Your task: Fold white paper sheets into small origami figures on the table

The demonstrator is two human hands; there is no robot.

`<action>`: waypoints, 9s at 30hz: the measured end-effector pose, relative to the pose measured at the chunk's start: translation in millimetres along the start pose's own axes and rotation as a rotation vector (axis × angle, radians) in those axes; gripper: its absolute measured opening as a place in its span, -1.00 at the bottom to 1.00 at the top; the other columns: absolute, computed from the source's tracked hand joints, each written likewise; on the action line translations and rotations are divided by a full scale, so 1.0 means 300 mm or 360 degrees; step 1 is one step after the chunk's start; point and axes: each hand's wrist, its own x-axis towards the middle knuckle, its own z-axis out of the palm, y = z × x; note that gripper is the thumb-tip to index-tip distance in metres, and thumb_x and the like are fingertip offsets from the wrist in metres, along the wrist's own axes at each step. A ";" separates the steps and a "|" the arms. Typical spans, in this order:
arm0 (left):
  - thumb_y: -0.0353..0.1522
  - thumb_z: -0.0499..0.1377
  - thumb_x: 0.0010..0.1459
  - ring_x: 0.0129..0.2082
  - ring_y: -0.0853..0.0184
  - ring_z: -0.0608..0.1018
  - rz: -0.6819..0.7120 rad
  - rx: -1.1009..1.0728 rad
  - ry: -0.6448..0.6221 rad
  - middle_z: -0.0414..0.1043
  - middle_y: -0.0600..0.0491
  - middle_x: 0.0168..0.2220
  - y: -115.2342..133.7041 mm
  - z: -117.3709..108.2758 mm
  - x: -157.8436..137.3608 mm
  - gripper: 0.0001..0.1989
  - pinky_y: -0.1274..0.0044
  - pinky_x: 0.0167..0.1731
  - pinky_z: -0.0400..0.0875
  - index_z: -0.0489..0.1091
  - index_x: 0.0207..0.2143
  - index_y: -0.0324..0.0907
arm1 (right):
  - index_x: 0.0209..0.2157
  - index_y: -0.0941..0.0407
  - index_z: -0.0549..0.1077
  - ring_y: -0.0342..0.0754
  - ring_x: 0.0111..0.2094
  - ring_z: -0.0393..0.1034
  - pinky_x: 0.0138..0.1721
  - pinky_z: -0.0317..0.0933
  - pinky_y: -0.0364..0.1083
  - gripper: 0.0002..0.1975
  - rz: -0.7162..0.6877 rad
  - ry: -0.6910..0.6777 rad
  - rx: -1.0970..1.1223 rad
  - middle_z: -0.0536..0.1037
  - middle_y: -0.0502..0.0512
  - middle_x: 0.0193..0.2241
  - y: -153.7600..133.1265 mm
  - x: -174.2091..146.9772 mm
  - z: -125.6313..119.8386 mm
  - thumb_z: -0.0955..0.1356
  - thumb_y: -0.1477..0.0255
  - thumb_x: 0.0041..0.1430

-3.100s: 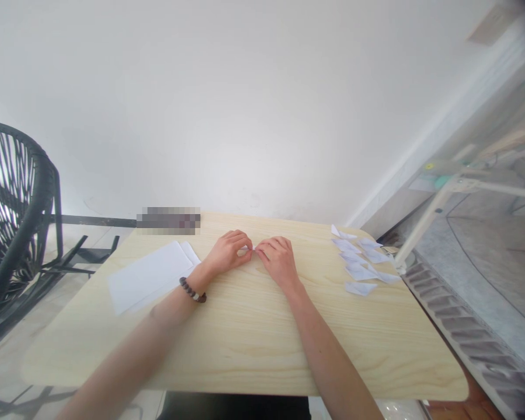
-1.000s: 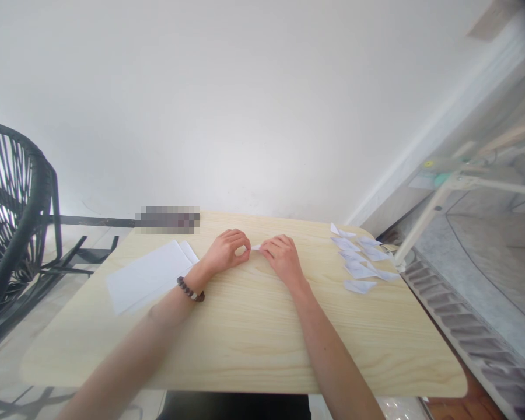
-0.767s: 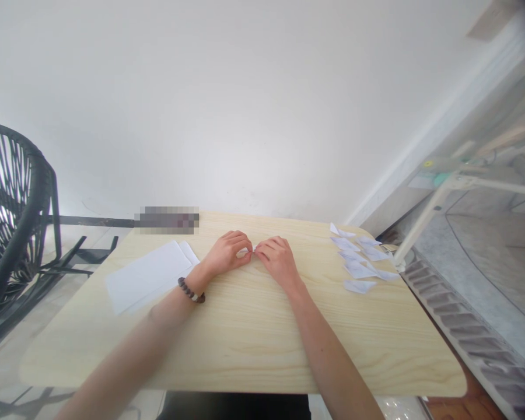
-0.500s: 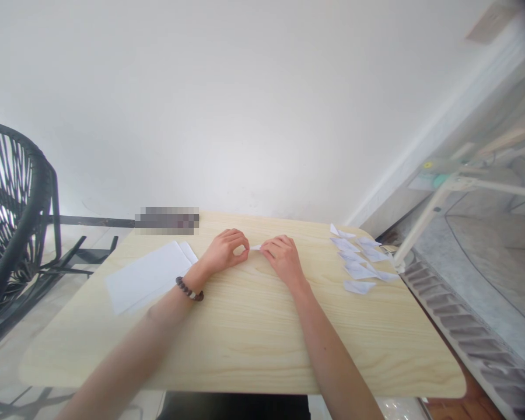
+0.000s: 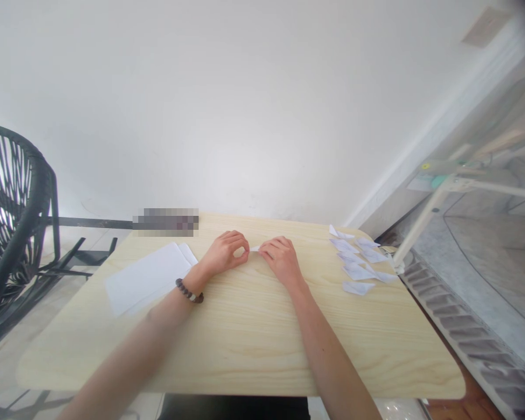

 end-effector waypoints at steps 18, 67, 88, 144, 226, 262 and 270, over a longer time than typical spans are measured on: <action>-0.43 0.03 0.00 -0.28 0.34 0.37 -0.0026 0.0010 -0.0035 0.37 0.03 -0.39 -0.014 0.006 -0.005 -0.90 0.48 -0.23 0.23 0.33 -0.42 -0.18 | -0.45 0.08 0.41 -0.11 -0.25 0.19 -0.18 0.00 -0.09 -0.88 0.0017 -0.0032 0.0046 0.47 0.00 -0.39 -0.003 -0.001 0.010 0.26 0.42 0.07; -0.41 0.02 0.02 -0.27 0.36 0.38 0.0074 0.0023 -0.0112 0.39 0.05 -0.39 -0.004 0.011 0.003 -0.88 0.50 -0.23 0.21 0.34 -0.40 -0.16 | -0.47 0.10 0.36 -0.12 -0.25 0.20 -0.20 0.03 -0.10 -0.92 -0.0016 -0.0044 0.0081 0.44 0.01 -0.38 -0.035 0.009 0.019 0.25 0.44 0.05; -0.44 0.03 0.00 -0.30 0.35 0.37 -0.0029 -0.0015 -0.0074 0.38 0.04 -0.38 -0.022 0.010 -0.007 -0.89 0.48 -0.24 0.22 0.33 -0.41 -0.18 | -0.46 0.11 0.33 -0.08 -0.27 0.21 -0.21 0.07 -0.08 -0.92 0.0042 -0.0053 0.0178 0.41 0.05 -0.40 -0.014 0.003 0.003 0.25 0.42 0.06; -0.42 0.02 0.02 -0.29 0.35 0.37 0.0009 -0.0050 -0.0071 0.38 0.04 -0.38 -0.015 0.005 -0.003 -0.89 0.48 -0.23 0.21 0.34 -0.41 -0.18 | -0.45 0.10 0.37 -0.09 -0.26 0.19 -0.20 0.05 -0.09 -0.92 0.0075 -0.0062 0.0163 0.41 0.03 -0.38 0.020 -0.006 -0.008 0.27 0.41 0.04; -0.44 0.03 -0.01 -0.30 0.36 0.39 0.0029 -0.0070 -0.0070 0.38 0.05 -0.40 0.014 -0.001 0.003 -0.90 0.49 -0.24 0.23 0.33 -0.42 -0.18 | -0.44 0.07 0.42 -0.09 -0.24 0.19 -0.21 0.06 -0.08 -0.90 0.0022 -0.0084 0.0130 0.43 0.04 -0.37 -0.006 -0.002 -0.003 0.27 0.43 0.05; -0.44 0.03 0.00 -0.29 0.36 0.37 0.0032 -0.0106 -0.0098 0.38 0.05 -0.38 0.004 -0.001 0.000 -0.89 0.49 -0.22 0.21 0.34 -0.42 -0.18 | -0.44 0.09 0.42 -0.08 -0.24 0.19 -0.20 0.06 -0.07 -0.89 -0.0010 -0.0086 0.0176 0.44 0.03 -0.37 -0.001 -0.002 -0.005 0.26 0.43 0.06; -0.42 0.03 0.01 -0.29 0.35 0.37 0.0065 -0.0095 -0.0107 0.38 0.06 -0.40 0.009 0.012 0.003 -0.89 0.49 -0.22 0.21 0.34 -0.42 -0.17 | -0.42 0.08 0.42 -0.08 -0.24 0.19 -0.20 0.05 -0.08 -0.89 -0.0045 -0.0122 0.0192 0.44 0.02 -0.38 -0.023 0.006 0.018 0.26 0.44 0.06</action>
